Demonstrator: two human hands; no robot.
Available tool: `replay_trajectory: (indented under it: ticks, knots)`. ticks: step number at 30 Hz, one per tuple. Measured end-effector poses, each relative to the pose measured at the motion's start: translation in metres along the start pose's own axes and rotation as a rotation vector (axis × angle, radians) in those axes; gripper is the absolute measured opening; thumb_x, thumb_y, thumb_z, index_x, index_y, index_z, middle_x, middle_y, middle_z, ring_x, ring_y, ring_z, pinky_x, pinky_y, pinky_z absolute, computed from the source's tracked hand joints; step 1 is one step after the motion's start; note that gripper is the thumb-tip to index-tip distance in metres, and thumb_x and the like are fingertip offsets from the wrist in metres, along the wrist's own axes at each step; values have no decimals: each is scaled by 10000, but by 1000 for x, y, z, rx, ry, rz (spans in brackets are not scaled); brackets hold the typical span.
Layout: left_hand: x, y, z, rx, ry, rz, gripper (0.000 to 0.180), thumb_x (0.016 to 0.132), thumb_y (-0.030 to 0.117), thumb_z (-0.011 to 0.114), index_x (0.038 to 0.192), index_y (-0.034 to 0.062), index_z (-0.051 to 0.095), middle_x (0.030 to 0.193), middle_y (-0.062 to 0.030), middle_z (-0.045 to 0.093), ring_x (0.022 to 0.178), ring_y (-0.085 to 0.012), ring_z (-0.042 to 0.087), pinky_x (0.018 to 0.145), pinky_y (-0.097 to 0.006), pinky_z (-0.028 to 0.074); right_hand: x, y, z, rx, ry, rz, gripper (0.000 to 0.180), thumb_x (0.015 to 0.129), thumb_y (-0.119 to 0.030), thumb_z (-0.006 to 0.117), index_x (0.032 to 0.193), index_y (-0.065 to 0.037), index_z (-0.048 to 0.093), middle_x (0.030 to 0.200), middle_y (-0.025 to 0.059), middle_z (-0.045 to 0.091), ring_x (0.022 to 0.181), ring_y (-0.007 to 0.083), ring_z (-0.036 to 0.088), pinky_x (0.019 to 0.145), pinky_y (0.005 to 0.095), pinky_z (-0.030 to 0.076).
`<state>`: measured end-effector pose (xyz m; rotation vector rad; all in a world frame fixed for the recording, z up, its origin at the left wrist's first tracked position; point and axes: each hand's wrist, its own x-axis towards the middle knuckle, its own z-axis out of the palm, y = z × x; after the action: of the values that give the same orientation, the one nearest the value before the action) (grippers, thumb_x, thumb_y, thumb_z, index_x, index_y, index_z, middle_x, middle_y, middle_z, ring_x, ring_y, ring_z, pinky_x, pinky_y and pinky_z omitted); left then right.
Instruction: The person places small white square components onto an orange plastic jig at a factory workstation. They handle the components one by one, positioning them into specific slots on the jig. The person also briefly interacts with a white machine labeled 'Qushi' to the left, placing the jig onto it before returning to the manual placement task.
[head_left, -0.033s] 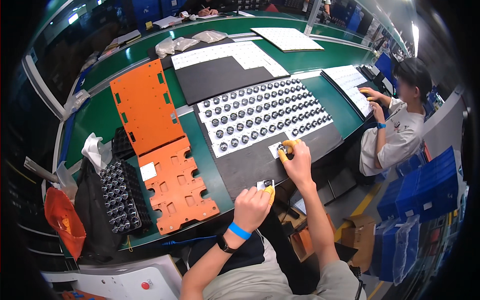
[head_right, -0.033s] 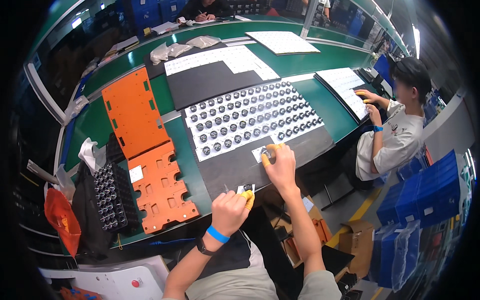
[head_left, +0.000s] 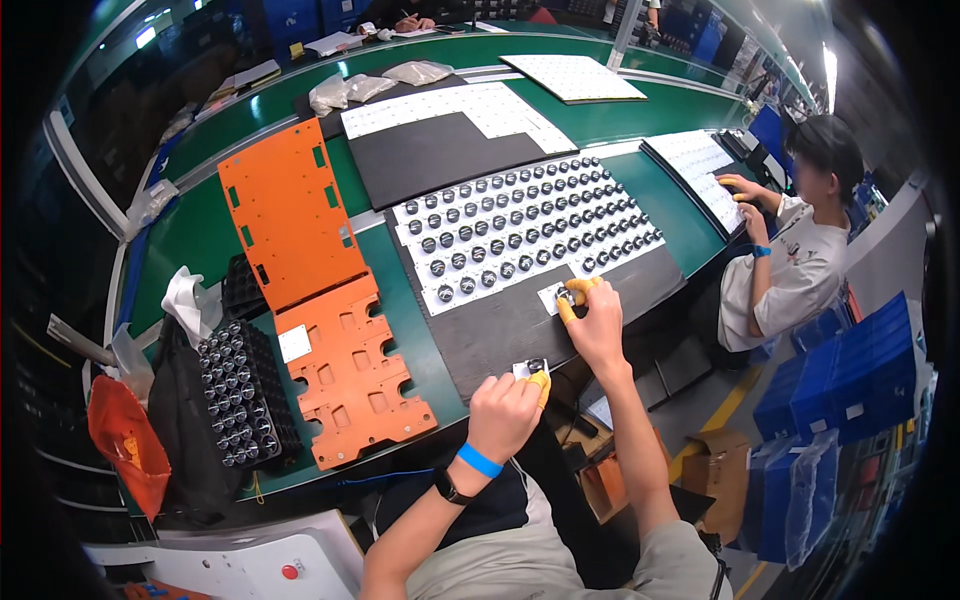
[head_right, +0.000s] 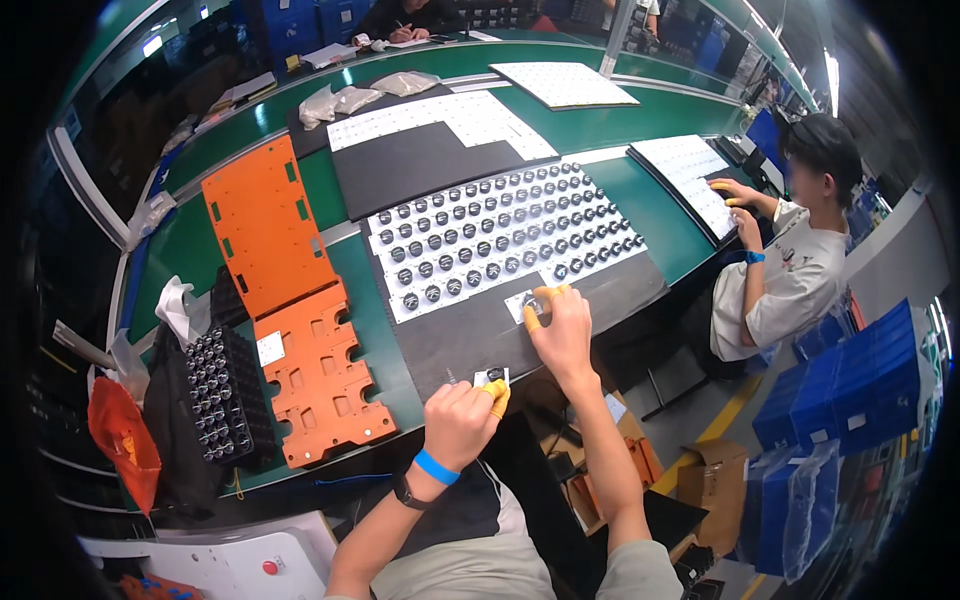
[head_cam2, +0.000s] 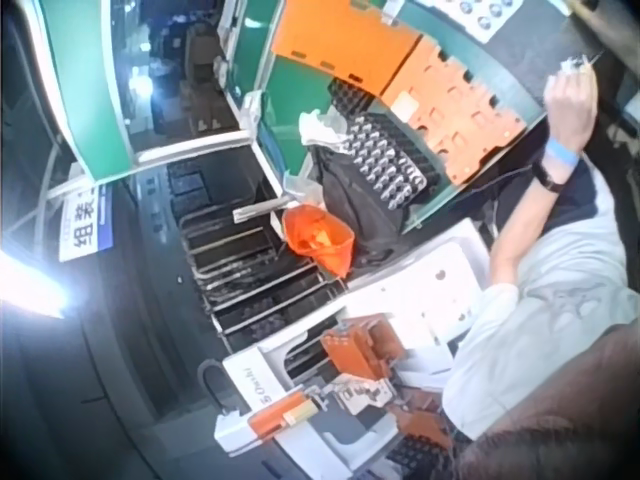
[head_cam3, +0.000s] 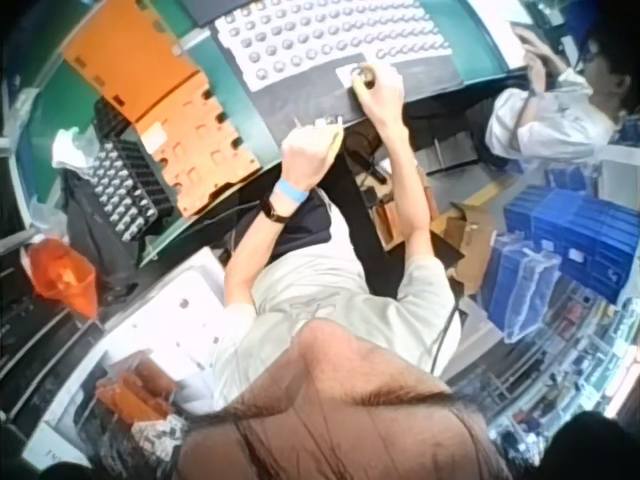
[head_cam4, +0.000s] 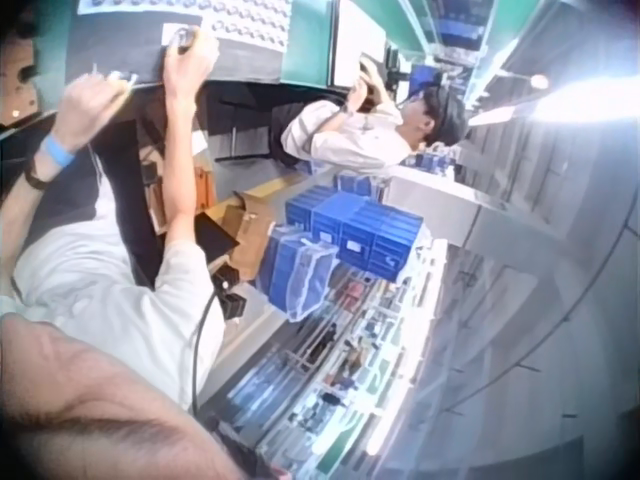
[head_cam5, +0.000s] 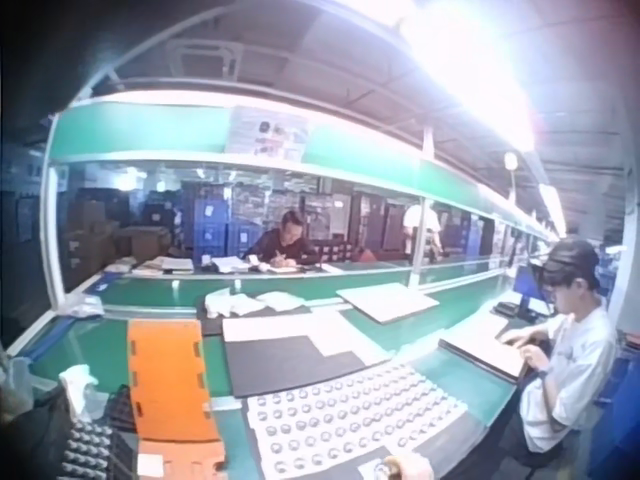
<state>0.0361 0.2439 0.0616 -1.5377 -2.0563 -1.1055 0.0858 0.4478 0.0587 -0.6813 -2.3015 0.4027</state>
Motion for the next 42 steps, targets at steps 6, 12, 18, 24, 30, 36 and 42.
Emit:
replay_trajectory:
  ticks: [6,12,18,24,30,36,42]
  knots:
    - [12,-4,8,-4,29,28,228,754,130,780,656,85,580,591,-51,516,564,-229,528,548,-362,410,14,17,-7,-63,59,-49,247,774,-136,778,989,-70,675,808,68,577,814,262,561,774,396,422]
    - [28,-11,12,-5,66,30,259,764,127,777,632,88,558,575,-49,505,547,-229,505,540,-368,389,28,39,-1,-109,55,-88,251,777,-142,780,990,-62,673,795,62,551,811,258,557,794,391,419]
    - [33,-22,22,14,70,11,272,775,133,771,615,89,555,568,-33,515,550,-227,507,547,-368,393,33,39,2,-157,27,-99,248,775,-140,782,988,-57,686,807,65,554,836,258,558,816,390,422]
    - [23,-19,33,11,19,11,212,785,153,765,657,88,609,607,-34,562,601,-217,555,581,-365,415,32,44,1,-166,17,-103,263,778,-150,784,1006,-50,699,888,88,603,913,277,577,857,399,428]
    - [19,-23,35,11,-23,-26,167,801,175,763,716,81,654,632,-40,580,627,-215,570,599,-364,425,32,45,1,-164,0,-90,265,780,-156,785,1005,-46,698,924,98,615,942,288,579,878,404,430]
    - [17,-23,36,-6,-22,-51,157,811,187,763,738,80,673,645,-45,583,636,-217,576,603,-366,430,34,40,2,-193,-19,-66,266,784,-155,783,1015,-56,695,933,101,614,948,287,579,873,405,429]
    - [14,-20,39,-42,-8,-75,134,813,183,761,768,73,698,651,-46,589,638,-224,577,601,-368,433,32,38,-1,-218,22,-111,271,796,-152,777,1039,-62,695,920,89,605,936,284,575,856,408,429]
